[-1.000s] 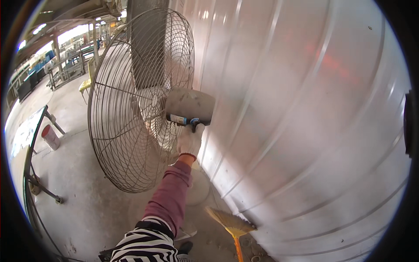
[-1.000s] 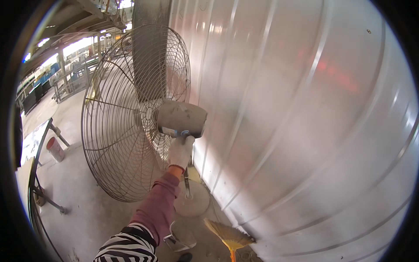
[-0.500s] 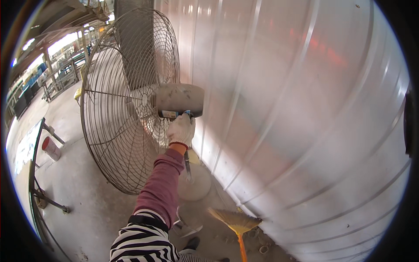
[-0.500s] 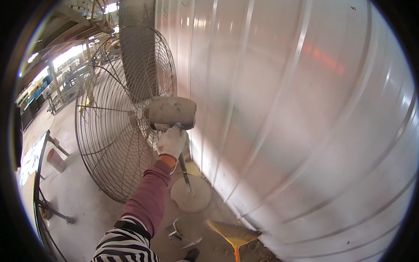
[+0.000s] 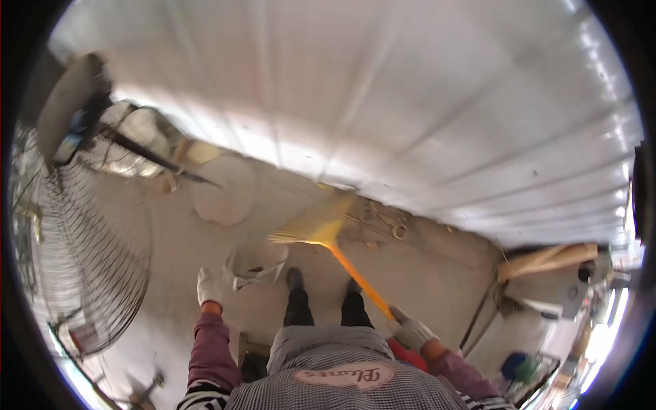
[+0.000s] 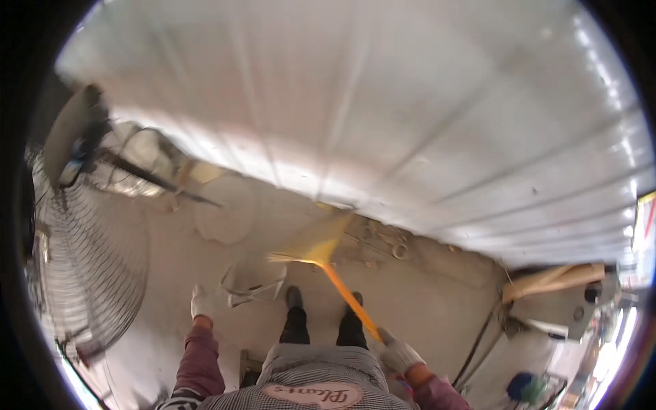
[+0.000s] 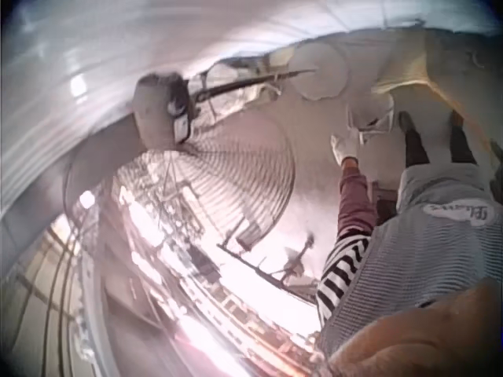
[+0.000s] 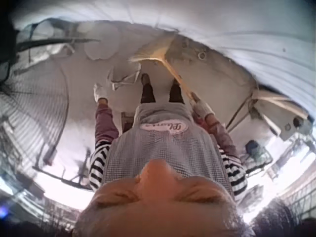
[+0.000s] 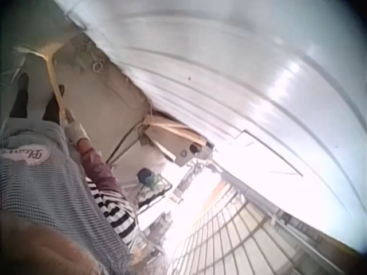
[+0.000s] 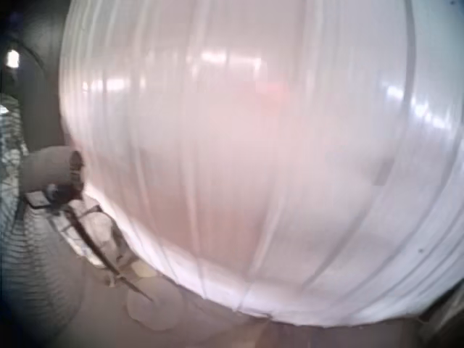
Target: Sweeping wood debris and trash into a dustpan and emptying it into a bin in a factory setting.
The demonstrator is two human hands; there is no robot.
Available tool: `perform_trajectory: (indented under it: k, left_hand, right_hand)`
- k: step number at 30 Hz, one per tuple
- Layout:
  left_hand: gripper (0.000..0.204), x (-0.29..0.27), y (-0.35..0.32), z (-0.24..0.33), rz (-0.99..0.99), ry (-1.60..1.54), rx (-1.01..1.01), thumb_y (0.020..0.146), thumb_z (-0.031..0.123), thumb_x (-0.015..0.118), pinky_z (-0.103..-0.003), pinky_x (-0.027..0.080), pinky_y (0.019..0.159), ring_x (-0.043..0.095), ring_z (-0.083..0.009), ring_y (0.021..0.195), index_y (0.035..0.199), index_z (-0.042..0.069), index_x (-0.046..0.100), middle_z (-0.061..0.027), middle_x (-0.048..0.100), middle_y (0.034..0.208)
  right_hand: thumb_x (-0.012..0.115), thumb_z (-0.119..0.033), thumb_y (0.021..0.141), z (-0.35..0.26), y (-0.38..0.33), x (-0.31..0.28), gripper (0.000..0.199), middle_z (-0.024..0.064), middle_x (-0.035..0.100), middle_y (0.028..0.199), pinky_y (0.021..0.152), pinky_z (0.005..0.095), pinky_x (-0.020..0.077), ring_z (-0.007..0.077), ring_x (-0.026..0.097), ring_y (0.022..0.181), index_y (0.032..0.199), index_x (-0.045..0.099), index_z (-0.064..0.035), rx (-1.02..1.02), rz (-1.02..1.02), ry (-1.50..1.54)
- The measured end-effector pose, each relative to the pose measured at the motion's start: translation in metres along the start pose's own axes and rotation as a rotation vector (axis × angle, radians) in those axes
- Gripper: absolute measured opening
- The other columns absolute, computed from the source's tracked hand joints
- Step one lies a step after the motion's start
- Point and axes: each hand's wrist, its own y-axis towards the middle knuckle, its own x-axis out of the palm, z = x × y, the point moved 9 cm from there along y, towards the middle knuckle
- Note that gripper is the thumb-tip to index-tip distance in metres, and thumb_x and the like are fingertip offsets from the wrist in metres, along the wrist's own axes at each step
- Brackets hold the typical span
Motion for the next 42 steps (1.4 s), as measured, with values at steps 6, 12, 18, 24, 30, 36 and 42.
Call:
perform_trajectory:
  k: [6,12,18,24,30,36,42]
  left_hand:
    - [0.043,0.071,-0.067,0.166,-0.485,-0.25,-0.261,0.081,0.032,0.072,-0.036,0.053,0.076,0.067,-0.0229,0.09,0.108,0.0,0.066,-0.0094,0.07,0.097]
    - [0.018,0.131,-0.059,0.13,-0.543,-0.725,-0.482,0.081,0.025,0.073,-0.025,0.041,0.042,0.058,-0.0095,0.054,0.092,0.011,0.067,-0.0003,0.066,0.076]
    - [0.016,0.113,-0.099,0.205,-0.545,-0.542,-0.433,0.076,0.024,0.074,-0.024,0.033,0.036,0.042,-0.0067,0.04,0.076,0.014,0.062,0.0057,0.05,0.056]
    - [0.015,0.091,-0.114,0.273,-0.578,-0.333,-0.244,0.076,0.023,0.07,-0.026,0.032,0.035,0.041,-0.0071,0.04,0.074,0.013,0.06,0.0054,0.047,0.056]
    - [0.025,0.115,-0.139,0.354,-0.565,-0.159,-0.055,0.07,0.03,0.073,-0.029,0.039,0.044,0.05,-0.0104,0.049,0.074,0.007,0.064,0.0019,0.055,0.06]
    - [0.038,0.128,-0.185,0.43,-0.633,0.007,0.062,0.067,0.036,0.072,-0.032,0.049,0.064,0.061,-0.0162,0.07,0.083,0.001,0.07,-0.0038,0.064,0.074]
    - [0.05,0.173,-0.198,0.487,-0.708,-0.059,0.328,0.069,0.041,0.068,-0.035,0.05,0.078,0.068,-0.0246,0.087,0.093,-0.003,0.071,-0.0152,0.071,0.088]
  right_hand:
    - [0.051,-0.038,0.094,-0.028,0.152,-0.002,0.062,0.0054,0.056,0.066,0.045,0.0329,0.0455,0.0164,0.054,0.048,0.152,0.033,-0.0262,-0.129,-0.018,0.293]
    - [0.052,-0.03,0.094,0.068,0.173,0.029,0.061,0.0013,0.052,0.064,0.038,0.0293,0.0385,0.0115,0.047,0.043,0.152,0.033,-0.0297,0.041,-0.131,0.718]
    - [0.054,-0.03,0.095,0.14,0.071,-0.005,0.059,0.0018,0.054,0.066,0.039,0.0266,0.0399,0.0105,0.049,0.043,0.151,0.036,-0.0233,0.056,0.043,0.609]
    - [0.059,-0.03,0.091,0.207,-0.002,0.034,0.051,0.0058,0.055,0.065,0.044,0.0314,0.0459,0.0145,0.053,0.047,0.132,0.05,-0.001,0.091,0.012,0.648]
    - [0.064,-0.018,0.086,0.267,-0.047,0.027,0.04,0.0041,0.053,0.06,0.04,0.0279,0.0443,0.0148,0.053,0.043,0.119,0.053,0.0031,0.169,-0.039,0.989]
    - [0.066,-0.007,0.078,0.327,-0.005,-0.041,0.039,0.0055,0.056,0.066,0.041,0.0296,0.0434,0.0154,0.052,0.044,0.115,0.055,0.0009,0.144,0.276,1.134]
    - [0.06,-0.005,0.082,0.383,0.099,-0.068,0.037,0.0093,0.054,0.056,0.037,0.0362,0.0442,0.0229,0.052,0.038,0.116,0.046,-0.0017,0.172,0.589,1.297]
